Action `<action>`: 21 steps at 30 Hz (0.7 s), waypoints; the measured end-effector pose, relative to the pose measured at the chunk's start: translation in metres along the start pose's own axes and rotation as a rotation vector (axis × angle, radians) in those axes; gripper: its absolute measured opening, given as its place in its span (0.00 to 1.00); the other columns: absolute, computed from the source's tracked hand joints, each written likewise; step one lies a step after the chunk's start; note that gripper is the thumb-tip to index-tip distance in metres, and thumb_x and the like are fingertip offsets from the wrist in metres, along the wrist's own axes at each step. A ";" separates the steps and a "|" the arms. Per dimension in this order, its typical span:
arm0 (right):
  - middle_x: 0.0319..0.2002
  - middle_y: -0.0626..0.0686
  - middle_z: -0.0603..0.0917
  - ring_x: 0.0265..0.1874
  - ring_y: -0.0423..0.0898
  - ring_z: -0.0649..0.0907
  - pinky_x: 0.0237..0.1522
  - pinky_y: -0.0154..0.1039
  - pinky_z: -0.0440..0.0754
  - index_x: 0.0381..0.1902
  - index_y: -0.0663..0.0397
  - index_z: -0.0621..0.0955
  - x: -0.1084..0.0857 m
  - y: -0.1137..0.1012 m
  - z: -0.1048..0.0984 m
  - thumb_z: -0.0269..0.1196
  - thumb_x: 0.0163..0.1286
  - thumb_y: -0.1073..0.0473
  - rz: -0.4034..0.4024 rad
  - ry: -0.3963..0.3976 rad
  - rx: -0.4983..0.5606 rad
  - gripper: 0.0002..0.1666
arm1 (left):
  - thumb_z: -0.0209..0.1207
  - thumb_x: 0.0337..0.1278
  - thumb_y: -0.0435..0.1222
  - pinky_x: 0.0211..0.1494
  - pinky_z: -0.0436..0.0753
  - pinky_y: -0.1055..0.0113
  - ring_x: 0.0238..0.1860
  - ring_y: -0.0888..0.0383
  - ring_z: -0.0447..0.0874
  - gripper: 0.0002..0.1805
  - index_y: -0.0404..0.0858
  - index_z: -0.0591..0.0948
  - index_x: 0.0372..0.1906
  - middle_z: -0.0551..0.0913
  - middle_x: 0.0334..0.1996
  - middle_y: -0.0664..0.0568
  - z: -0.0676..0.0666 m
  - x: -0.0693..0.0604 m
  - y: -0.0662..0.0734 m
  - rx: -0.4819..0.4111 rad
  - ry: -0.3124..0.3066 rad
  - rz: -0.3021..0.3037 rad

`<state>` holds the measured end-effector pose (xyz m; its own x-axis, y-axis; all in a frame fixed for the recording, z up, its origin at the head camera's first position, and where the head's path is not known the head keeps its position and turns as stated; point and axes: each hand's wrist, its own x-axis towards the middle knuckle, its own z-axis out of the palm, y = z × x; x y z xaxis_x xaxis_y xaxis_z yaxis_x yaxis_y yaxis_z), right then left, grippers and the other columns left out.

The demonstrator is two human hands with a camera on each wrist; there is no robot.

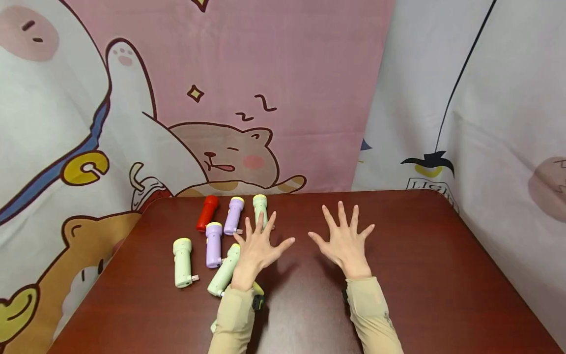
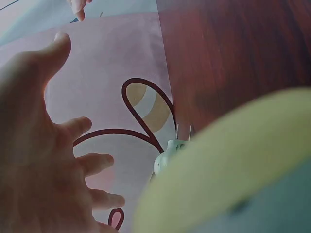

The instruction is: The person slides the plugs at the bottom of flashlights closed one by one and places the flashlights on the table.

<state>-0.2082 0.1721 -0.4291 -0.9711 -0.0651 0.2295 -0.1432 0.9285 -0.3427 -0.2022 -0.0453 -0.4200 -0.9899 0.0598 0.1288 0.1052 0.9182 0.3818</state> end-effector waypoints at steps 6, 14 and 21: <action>0.75 0.62 0.50 0.73 0.71 0.43 0.55 0.83 0.37 0.74 0.38 0.57 -0.001 -0.001 0.000 0.53 0.60 0.26 -0.006 0.005 -0.003 0.49 | 0.51 0.48 0.70 0.67 0.52 0.30 0.73 0.31 0.49 0.48 0.54 0.58 0.73 0.59 0.73 0.43 -0.003 0.000 -0.002 -0.029 -0.001 -0.001; 0.73 0.63 0.56 0.72 0.71 0.51 0.58 0.81 0.43 0.73 0.41 0.58 0.000 0.000 0.002 0.54 0.60 0.28 -0.030 0.010 -0.015 0.48 | 0.57 0.52 0.62 0.64 0.68 0.40 0.68 0.33 0.62 0.42 0.44 0.66 0.69 0.68 0.68 0.40 -0.008 -0.003 -0.005 -0.035 0.020 0.016; 0.71 0.64 0.62 0.69 0.69 0.59 0.61 0.76 0.51 0.71 0.43 0.61 0.001 0.006 0.006 0.56 0.61 0.31 -0.061 -0.015 -0.027 0.46 | 0.63 0.54 0.48 0.45 0.80 0.45 0.57 0.39 0.77 0.29 0.39 0.76 0.59 0.80 0.56 0.42 -0.017 -0.011 -0.003 0.011 0.063 0.071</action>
<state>-0.2110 0.1754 -0.4367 -0.9635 -0.1276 0.2355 -0.1976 0.9321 -0.3035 -0.1900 -0.0556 -0.4070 -0.9719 0.1012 0.2124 0.1739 0.9169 0.3591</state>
